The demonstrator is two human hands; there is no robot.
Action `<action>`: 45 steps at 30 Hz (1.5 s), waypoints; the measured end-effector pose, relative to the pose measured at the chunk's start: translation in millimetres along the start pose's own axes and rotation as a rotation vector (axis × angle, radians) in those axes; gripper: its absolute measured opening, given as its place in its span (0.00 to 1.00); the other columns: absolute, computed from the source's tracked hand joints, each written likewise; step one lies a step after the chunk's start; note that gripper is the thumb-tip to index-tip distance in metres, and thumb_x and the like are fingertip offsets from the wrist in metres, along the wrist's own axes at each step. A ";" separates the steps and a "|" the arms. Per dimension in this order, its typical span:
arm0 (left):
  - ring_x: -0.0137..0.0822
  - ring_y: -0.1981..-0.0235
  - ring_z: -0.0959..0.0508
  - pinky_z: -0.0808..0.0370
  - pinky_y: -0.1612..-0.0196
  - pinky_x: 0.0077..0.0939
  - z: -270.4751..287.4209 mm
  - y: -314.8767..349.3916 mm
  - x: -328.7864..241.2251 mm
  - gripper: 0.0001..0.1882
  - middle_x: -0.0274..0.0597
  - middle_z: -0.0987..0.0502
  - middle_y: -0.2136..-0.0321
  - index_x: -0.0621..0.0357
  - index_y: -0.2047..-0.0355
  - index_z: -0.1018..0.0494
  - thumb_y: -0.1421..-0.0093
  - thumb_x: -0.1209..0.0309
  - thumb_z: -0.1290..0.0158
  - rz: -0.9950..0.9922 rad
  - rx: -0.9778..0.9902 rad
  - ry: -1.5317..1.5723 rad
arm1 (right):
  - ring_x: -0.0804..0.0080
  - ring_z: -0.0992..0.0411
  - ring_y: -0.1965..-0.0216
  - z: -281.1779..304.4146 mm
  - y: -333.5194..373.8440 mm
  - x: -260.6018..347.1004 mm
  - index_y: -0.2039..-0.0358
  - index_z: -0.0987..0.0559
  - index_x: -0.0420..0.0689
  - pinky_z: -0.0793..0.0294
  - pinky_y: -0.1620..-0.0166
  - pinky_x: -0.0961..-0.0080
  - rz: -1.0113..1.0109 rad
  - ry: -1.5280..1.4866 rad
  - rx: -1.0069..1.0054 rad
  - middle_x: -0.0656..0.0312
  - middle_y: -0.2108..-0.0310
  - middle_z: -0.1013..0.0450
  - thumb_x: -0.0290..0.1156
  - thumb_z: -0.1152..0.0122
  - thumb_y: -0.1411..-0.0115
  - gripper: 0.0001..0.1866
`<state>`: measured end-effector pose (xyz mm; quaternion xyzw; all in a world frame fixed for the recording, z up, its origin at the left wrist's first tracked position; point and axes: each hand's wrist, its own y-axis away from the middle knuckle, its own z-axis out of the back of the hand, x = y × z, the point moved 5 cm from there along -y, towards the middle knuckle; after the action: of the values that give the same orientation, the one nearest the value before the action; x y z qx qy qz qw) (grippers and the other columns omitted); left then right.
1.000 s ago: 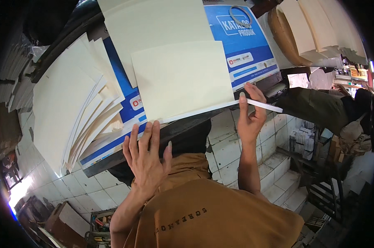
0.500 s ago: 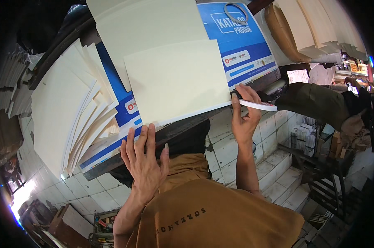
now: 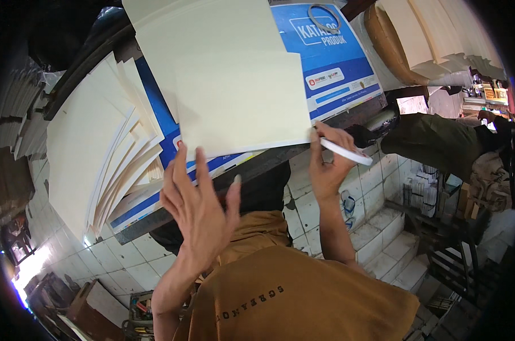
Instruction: The person applies adhesive tape along the edge of paper sheets by hand and stacks the taped sheets.
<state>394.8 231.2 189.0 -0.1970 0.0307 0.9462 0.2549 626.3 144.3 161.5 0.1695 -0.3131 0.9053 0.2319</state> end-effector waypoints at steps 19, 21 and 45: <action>0.62 0.24 0.52 0.55 0.26 0.64 -64.0 -52.0 -65.9 0.37 0.53 0.48 0.25 0.62 0.28 0.41 0.32 0.57 0.48 -0.168 0.034 0.021 | 0.61 0.25 0.46 1.9 8.4 13.2 0.57 0.16 0.49 0.41 0.38 0.53 -0.059 -0.178 0.023 0.68 0.60 0.18 0.27 0.29 0.42 0.12; 0.62 0.24 0.52 0.54 0.27 0.65 -62.8 -51.7 -66.1 0.36 0.54 0.48 0.25 0.63 0.28 0.41 0.32 0.57 0.49 -0.168 0.013 0.020 | 0.57 0.24 0.46 5.9 6.5 19.9 0.58 0.16 0.42 0.30 0.43 0.58 -0.036 -0.169 0.048 0.60 0.59 0.19 0.22 0.31 0.41 0.10; 0.48 0.39 0.27 0.32 0.36 0.42 131.9 -34.6 89.2 0.22 0.47 0.25 0.39 0.57 0.36 0.29 0.27 0.64 0.53 -0.047 -1.036 0.658 | 0.81 0.27 0.60 62.7 41.9 -10.8 0.53 0.20 0.37 0.30 0.59 0.85 -0.365 -0.774 -0.073 0.58 0.56 0.23 0.15 0.38 0.36 0.11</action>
<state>294.1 324.1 277.3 -0.5778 -0.3604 0.7218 0.1241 623.4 71.3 183.0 0.5409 -0.3739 0.7073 0.2594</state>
